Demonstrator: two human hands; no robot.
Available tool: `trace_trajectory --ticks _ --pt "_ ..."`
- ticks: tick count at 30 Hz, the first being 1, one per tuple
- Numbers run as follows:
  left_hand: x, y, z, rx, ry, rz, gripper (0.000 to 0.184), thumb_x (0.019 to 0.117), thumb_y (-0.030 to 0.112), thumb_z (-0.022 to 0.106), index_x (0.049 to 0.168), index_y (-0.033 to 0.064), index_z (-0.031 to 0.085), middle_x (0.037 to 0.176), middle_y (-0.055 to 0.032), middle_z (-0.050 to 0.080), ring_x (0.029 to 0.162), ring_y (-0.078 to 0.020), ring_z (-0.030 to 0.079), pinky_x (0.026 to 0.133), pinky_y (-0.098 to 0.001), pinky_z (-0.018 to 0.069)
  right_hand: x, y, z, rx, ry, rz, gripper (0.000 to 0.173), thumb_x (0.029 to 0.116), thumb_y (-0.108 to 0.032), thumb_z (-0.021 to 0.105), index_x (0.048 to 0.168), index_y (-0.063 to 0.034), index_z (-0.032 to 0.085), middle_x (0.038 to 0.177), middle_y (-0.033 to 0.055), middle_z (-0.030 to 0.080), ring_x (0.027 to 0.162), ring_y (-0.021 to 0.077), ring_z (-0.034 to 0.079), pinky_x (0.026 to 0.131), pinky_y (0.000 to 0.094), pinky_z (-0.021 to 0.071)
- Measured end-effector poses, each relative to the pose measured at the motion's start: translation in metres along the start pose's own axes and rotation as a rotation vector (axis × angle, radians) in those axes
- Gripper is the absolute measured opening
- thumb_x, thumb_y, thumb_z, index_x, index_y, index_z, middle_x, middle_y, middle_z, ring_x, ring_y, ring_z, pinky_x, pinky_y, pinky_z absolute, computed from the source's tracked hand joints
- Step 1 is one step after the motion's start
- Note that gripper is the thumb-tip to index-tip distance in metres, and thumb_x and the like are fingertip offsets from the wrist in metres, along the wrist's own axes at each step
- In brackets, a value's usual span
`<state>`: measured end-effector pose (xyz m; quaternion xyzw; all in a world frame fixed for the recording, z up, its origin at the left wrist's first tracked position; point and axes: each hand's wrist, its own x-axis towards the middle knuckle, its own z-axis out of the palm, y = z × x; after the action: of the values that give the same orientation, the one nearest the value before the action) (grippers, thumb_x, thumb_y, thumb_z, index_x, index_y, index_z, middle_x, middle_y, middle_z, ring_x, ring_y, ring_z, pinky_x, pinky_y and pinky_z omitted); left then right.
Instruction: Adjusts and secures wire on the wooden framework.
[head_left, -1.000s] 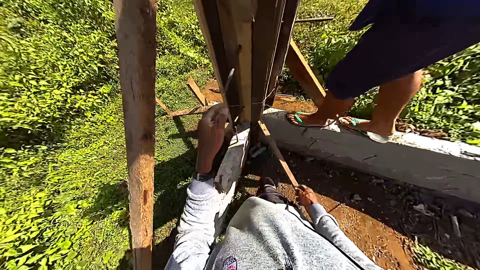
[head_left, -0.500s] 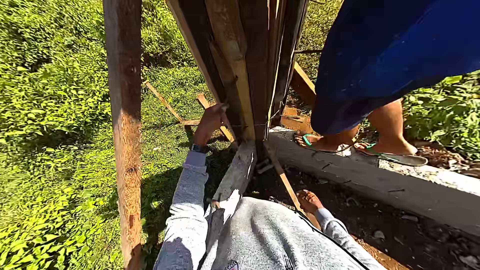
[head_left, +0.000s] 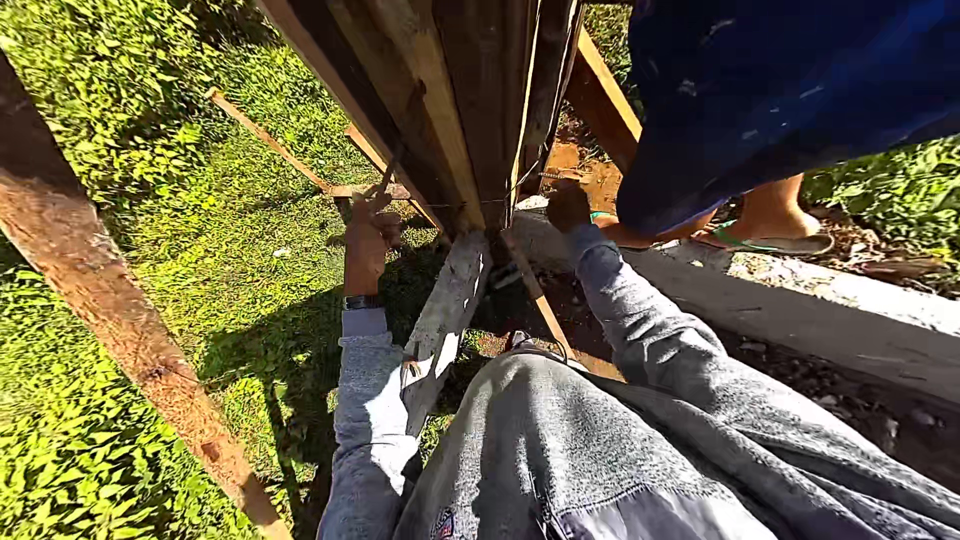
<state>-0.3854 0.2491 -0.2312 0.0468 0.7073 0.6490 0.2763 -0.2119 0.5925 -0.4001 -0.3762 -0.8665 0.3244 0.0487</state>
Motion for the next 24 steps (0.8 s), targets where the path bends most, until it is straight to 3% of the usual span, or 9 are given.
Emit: trace_trajectory --ticks 3,6,8,11,13,16,18,22,24 --pt "0.027 -0.062 0.010 0.334 0.010 -0.046 0.042 0.1092 0.037 0.046 0.133 0.0061 0.061 0.111 -0.0118 0.070 0.090 -0.0200 0.069 0.078 -0.0398 0.0592 0.034 0.012 0.002 -0.054 0.053 0.106 0.047 0.1008 -0.021 0.051 0.145 -0.0058 0.054 0.146 0.0307 0.052 0.133 0.0566 0.047 0.100 0.0770 0.0409" --pt "0.065 -0.092 0.029 0.660 -0.102 -0.008 0.038 0.1075 0.032 0.051 0.128 0.0025 0.065 0.115 -0.0186 0.069 0.100 -0.0278 0.067 0.090 -0.0494 0.0557 0.067 0.021 0.015 -0.085 -0.035 0.166 0.051 0.1006 -0.024 0.053 0.146 -0.0013 0.052 0.149 0.0338 0.046 0.138 0.0576 0.042 0.102 0.0785 0.0383" --pt "0.088 -0.108 0.043 0.799 -0.185 0.006 0.037 0.1067 0.031 0.052 0.121 0.0006 0.068 0.110 -0.0202 0.069 0.100 -0.0307 0.067 0.091 -0.0535 0.0535 0.082 0.037 0.030 -0.126 -0.144 0.184 0.049 0.0985 -0.022 0.057 0.140 0.0038 0.056 0.145 0.0378 0.048 0.136 0.0596 0.042 0.100 0.0800 0.0382" --pt "0.102 -0.130 0.062 0.898 -0.233 -0.138 0.038 0.1036 0.033 0.057 0.120 0.0002 0.066 0.109 -0.0194 0.070 0.096 -0.0294 0.070 0.089 -0.0519 0.0566 0.089 0.057 0.044 -0.189 -0.189 0.142 0.039 0.0965 -0.016 0.058 0.133 -0.0032 0.064 0.134 0.0328 0.061 0.128 0.0553 0.054 0.099 0.0786 0.0413" --pt "0.099 -0.146 0.069 0.844 -0.243 -0.210 0.039 0.1002 0.033 0.063 0.121 0.0006 0.067 0.108 -0.0186 0.071 0.093 -0.0280 0.069 0.086 -0.0503 0.0569 0.092 0.065 0.044 -0.145 -0.183 0.108 0.038 0.0985 -0.014 0.055 0.135 -0.0082 0.064 0.132 0.0288 0.064 0.126 0.0514 0.058 0.101 0.0745 0.0438" --pt "0.096 -0.163 0.077 0.900 -0.262 -0.157 0.044 0.0986 0.041 0.065 0.119 0.0027 0.069 0.111 -0.0195 0.071 0.103 -0.0323 0.069 0.094 -0.0575 0.0534 0.097 0.068 0.035 -0.077 -0.206 0.096 0.036 0.0996 -0.014 0.055 0.134 -0.0111 0.065 0.133 0.0273 0.063 0.128 0.0507 0.057 0.103 0.0748 0.0424" --pt "0.103 -0.174 0.080 0.966 -0.275 -0.151 0.045 0.0971 0.044 0.065 0.117 0.0046 0.070 0.111 -0.0185 0.072 0.103 -0.0323 0.069 0.093 -0.0585 0.0533 0.100 0.068 0.028 -0.056 -0.229 0.101 0.034 0.1019 -0.018 0.053 0.132 -0.0155 0.068 0.133 0.0249 0.065 0.128 0.0486 0.058 0.103 0.0739 0.0426" --pt "0.118 -0.184 0.085 0.925 -0.248 -0.225 0.040 0.0946 0.030 0.070 0.122 0.0002 0.066 0.108 -0.0197 0.071 0.093 -0.0307 0.070 0.085 -0.0521 0.0576 0.103 0.072 0.024 0.003 -0.267 0.075 0.031 0.1038 -0.019 0.054 0.130 -0.0159 0.070 0.130 0.0245 0.067 0.125 0.0475 0.060 0.104 0.0724 0.0430" --pt "0.123 -0.186 0.086 0.988 -0.238 -0.224 0.039 0.0935 0.027 0.069 0.122 0.0011 0.066 0.109 -0.0200 0.071 0.096 -0.0320 0.070 0.086 -0.0542 0.0563 0.106 0.075 0.025 0.008 -0.274 0.065 0.031 0.1044 -0.019 0.053 0.131 -0.0158 0.069 0.130 0.0232 0.067 0.124 0.0461 0.061 0.105 0.0701 0.0436"
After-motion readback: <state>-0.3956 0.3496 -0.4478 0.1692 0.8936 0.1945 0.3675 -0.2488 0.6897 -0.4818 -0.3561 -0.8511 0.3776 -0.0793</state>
